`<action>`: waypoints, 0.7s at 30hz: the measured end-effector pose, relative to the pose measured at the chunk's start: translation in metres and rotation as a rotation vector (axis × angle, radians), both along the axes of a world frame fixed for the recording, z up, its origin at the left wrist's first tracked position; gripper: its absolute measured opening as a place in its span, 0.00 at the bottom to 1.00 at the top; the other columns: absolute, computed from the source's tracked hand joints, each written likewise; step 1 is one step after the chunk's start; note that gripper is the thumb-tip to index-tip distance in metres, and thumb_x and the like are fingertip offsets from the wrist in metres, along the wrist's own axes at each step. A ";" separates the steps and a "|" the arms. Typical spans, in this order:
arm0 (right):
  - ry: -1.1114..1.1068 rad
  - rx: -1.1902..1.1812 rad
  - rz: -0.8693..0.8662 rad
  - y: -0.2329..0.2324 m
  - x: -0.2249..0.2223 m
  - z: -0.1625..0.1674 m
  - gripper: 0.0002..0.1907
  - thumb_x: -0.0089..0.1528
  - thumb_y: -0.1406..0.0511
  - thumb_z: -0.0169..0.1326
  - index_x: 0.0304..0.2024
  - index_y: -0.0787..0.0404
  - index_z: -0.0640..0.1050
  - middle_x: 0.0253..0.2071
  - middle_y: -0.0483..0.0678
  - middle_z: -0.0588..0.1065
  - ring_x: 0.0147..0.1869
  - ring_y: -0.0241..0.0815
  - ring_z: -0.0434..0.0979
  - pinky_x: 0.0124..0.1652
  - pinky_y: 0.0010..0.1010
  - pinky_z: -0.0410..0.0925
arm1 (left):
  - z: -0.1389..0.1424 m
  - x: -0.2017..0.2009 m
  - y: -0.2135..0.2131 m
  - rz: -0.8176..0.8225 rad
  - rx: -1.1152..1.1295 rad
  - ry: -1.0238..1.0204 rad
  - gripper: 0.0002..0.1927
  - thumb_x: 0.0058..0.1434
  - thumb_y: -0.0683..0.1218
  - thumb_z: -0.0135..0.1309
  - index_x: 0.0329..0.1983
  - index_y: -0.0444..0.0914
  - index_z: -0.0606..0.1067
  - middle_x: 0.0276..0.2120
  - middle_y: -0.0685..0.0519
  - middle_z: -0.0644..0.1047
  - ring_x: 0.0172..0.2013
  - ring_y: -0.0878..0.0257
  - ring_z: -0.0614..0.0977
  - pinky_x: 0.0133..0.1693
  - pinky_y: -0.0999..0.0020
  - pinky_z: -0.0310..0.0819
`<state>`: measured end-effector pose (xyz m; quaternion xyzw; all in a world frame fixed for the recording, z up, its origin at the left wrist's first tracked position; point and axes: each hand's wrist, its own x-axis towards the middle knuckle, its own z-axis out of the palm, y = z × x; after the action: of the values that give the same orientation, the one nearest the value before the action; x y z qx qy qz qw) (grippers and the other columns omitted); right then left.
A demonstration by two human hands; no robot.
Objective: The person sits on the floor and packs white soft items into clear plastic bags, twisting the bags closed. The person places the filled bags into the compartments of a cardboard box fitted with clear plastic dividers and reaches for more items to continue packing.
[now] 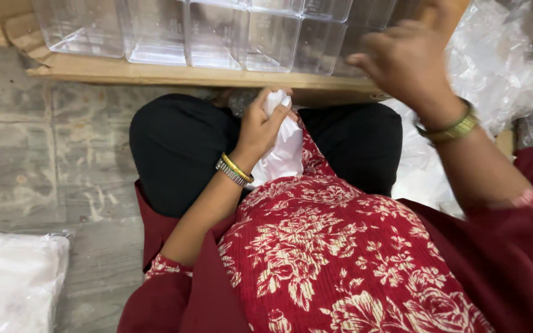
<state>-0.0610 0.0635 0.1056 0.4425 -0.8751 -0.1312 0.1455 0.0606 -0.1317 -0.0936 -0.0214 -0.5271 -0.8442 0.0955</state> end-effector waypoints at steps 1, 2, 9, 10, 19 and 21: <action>-0.004 0.004 -0.075 0.011 0.005 0.013 0.15 0.65 0.52 0.61 0.35 0.55 0.81 0.29 0.45 0.75 0.40 0.45 0.75 0.60 0.47 0.61 | 0.000 0.000 0.000 -0.018 0.019 0.001 0.10 0.73 0.44 0.50 0.51 0.33 0.75 0.34 0.53 0.81 0.35 0.70 0.82 0.40 0.74 0.75; 0.003 0.005 -0.196 0.029 0.013 0.028 0.17 0.66 0.52 0.65 0.30 0.56 0.82 0.23 0.46 0.74 0.34 0.45 0.77 0.62 0.54 0.63 | 0.001 0.000 0.000 -0.034 0.032 0.015 0.10 0.74 0.44 0.49 0.51 0.34 0.76 0.35 0.54 0.80 0.36 0.70 0.81 0.41 0.74 0.75; -0.056 -0.339 -0.655 0.206 -0.023 0.026 0.19 0.71 0.52 0.57 0.51 0.61 0.76 0.48 0.59 0.72 0.55 0.55 0.72 0.65 0.51 0.63 | 0.026 -0.008 0.000 -0.103 0.070 0.002 0.08 0.73 0.40 0.50 0.52 0.34 0.74 0.40 0.53 0.80 0.38 0.68 0.82 0.44 0.72 0.78; -0.095 -0.405 -0.728 0.228 -0.037 0.010 0.21 0.72 0.52 0.56 0.54 0.62 0.75 0.51 0.60 0.72 0.58 0.56 0.71 0.66 0.51 0.63 | 0.034 -0.012 -0.002 -0.100 0.067 -0.003 0.10 0.70 0.38 0.52 0.53 0.34 0.72 0.40 0.53 0.80 0.37 0.68 0.82 0.44 0.71 0.78; -0.637 -0.819 -0.909 0.233 -0.135 -0.088 0.25 0.67 0.51 0.56 0.56 0.62 0.76 0.52 0.59 0.78 0.58 0.54 0.76 0.57 0.40 0.66 | 0.093 -0.034 -0.038 0.146 -0.087 -0.045 0.12 0.68 0.37 0.52 0.54 0.33 0.73 0.41 0.51 0.82 0.39 0.67 0.85 0.32 0.75 0.73; -0.476 -0.791 -0.962 0.216 -0.146 -0.061 0.22 0.64 0.54 0.60 0.52 0.63 0.78 0.52 0.58 0.77 0.57 0.55 0.75 0.57 0.40 0.67 | 0.083 -0.047 -0.049 0.240 -0.151 -0.114 0.12 0.69 0.38 0.52 0.55 0.33 0.74 0.38 0.49 0.84 0.27 0.68 0.72 0.26 0.74 0.63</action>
<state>-0.2065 0.2791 0.0443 -0.0672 -0.9654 0.2507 0.0251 0.0139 -0.1808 -0.0111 0.0825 -0.5925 -0.7843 0.1640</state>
